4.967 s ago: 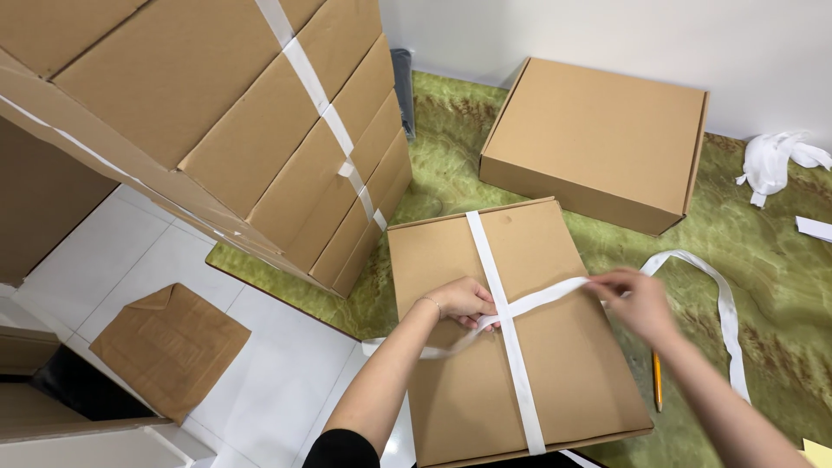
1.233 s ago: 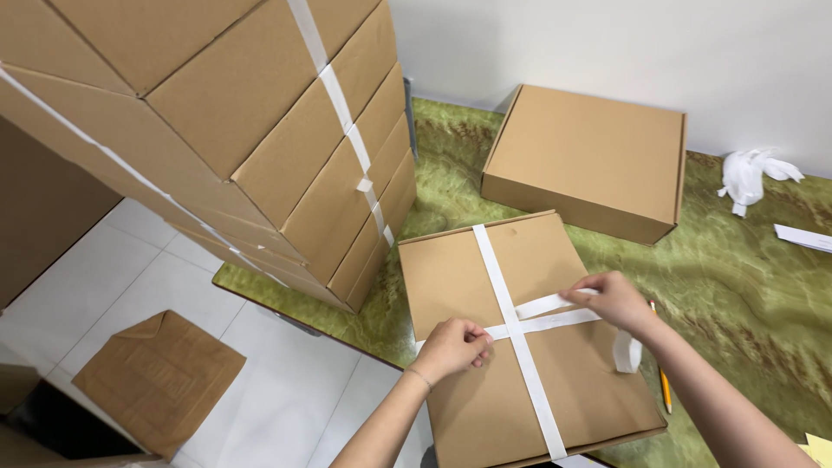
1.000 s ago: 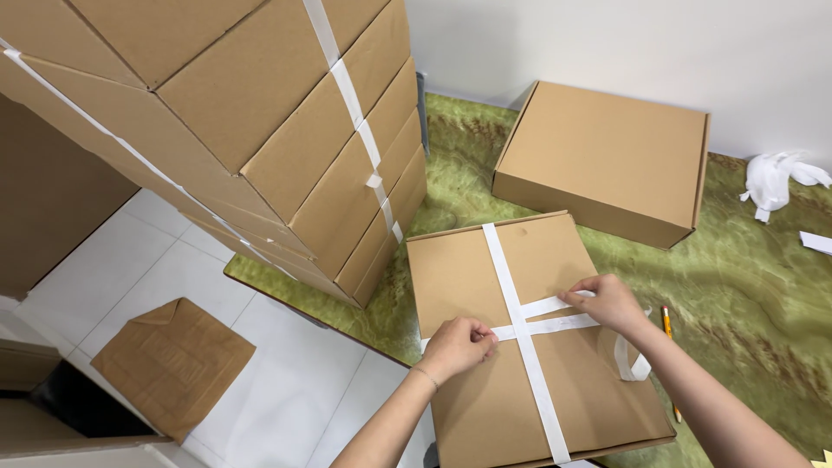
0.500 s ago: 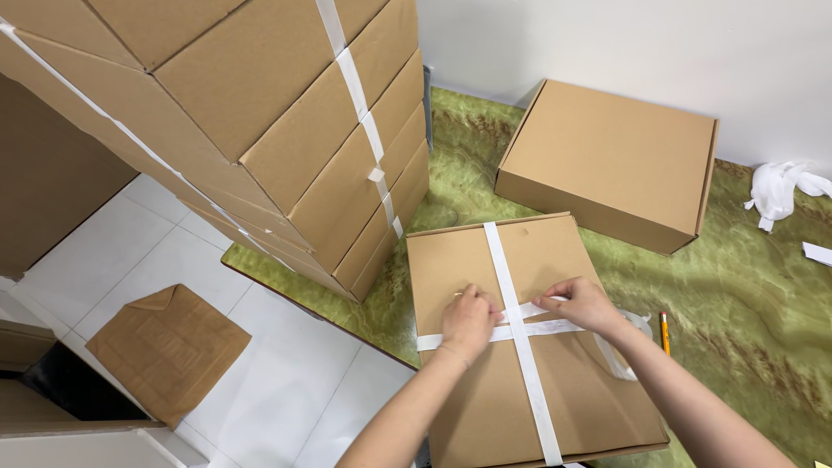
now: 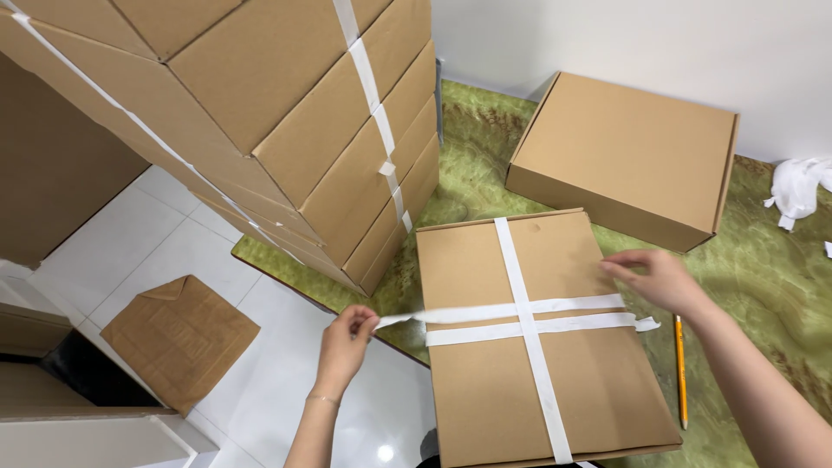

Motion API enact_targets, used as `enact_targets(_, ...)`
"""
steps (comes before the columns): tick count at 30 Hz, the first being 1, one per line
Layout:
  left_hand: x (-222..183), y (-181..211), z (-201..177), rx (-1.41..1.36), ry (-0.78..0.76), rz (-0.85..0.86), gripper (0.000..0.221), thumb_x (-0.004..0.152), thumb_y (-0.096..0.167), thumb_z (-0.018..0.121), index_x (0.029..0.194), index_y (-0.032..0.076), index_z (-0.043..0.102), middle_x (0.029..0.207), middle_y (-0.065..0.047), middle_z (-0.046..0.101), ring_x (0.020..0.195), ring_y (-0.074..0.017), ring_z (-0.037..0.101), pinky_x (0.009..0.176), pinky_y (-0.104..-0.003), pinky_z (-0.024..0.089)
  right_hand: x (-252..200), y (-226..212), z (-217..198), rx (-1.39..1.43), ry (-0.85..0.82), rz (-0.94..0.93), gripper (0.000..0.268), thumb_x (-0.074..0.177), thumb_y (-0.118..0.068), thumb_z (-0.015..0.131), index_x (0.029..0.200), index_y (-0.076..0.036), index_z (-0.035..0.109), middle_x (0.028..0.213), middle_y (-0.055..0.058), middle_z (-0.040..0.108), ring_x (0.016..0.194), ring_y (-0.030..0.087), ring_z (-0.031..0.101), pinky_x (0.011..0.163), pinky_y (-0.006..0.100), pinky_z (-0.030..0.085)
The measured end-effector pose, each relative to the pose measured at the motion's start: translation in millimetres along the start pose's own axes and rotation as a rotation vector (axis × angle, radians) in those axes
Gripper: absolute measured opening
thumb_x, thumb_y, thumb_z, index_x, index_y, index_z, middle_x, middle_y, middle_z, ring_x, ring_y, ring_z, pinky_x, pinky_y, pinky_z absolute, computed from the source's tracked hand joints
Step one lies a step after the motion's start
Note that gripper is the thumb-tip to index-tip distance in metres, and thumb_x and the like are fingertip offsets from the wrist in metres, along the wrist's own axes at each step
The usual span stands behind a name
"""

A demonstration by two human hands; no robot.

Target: Labeling cardboard boxes with handwritten notes, placing items inside, and tying ribbons around them.

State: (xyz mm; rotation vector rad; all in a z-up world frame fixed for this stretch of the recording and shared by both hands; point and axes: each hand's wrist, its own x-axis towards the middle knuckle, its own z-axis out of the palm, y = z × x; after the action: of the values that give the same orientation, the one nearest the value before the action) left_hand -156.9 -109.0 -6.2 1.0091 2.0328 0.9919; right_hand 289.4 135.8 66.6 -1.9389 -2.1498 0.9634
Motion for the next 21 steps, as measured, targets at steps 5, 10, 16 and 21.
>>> enact_targets(5, 1.6, -60.6, 14.4, -0.154, 0.092, -0.147, 0.007, 0.093, 0.02, 0.075, 0.096, 0.014, 0.075, 0.077, -0.003, 0.078, 0.072, -0.014, 0.068, 0.077, -0.028, 0.054, -29.6, 62.3, 21.0, 0.525, 0.29, 0.208, 0.036, 0.105, -0.025, 0.071, 0.121, 0.006, 0.078, 0.104, 0.025, 0.08, 0.094, 0.031, 0.075, 0.089, 0.041, 0.059)
enact_targets(10, 9.9, -112.6, 68.7, -0.247, 0.3, -0.275, 0.018, 0.096, 0.031, 0.071, 0.102, 0.014, 0.072, 0.089, -0.004, 0.076, 0.08, -0.0202, 0.072, 0.08, -0.032, 0.056, -47.9, 106.6, 64.4, 0.572, 0.273, 0.393, 0.043, 0.111, -0.031, 0.069, 0.113, 0.01, 0.08, 0.102, 0.026, 0.08, 0.094, 0.034, 0.075, 0.082, 0.049, 0.06)
enact_targets(16, -42.8, -35.4, 91.1, -0.217, 0.036, -0.622, 0.071, 0.094, 0.071, 0.038, 0.109, 0.013, 0.077, 0.097, -0.003, 0.072, 0.092, -0.0214, 0.064, 0.081, -0.034, 0.042, -45.8, 128.3, 83.9, 0.683, 0.177, 0.56, 0.058, 0.111, -0.051, 0.064, 0.108, 0.004, 0.079, 0.111, 0.02, 0.077, 0.1, 0.036, 0.071, 0.086, 0.049, 0.054)
enact_targets(21, -49.8, -3.2, 112.2, -0.754, -0.047, -0.756, 0.059, 0.094, 0.069, 0.051, 0.108, 0.017, 0.076, 0.082, 0.005, 0.059, 0.073, -0.0106, 0.046, 0.068, -0.028, 0.03, 2.5, 179.1, 115.9, 0.925, 0.009, 0.71, 0.055, 0.092, -0.072, 0.077, 0.098, -0.018, 0.075, 0.089, -0.002, 0.072, 0.076, 0.014, 0.059, 0.067, 0.031, 0.042)
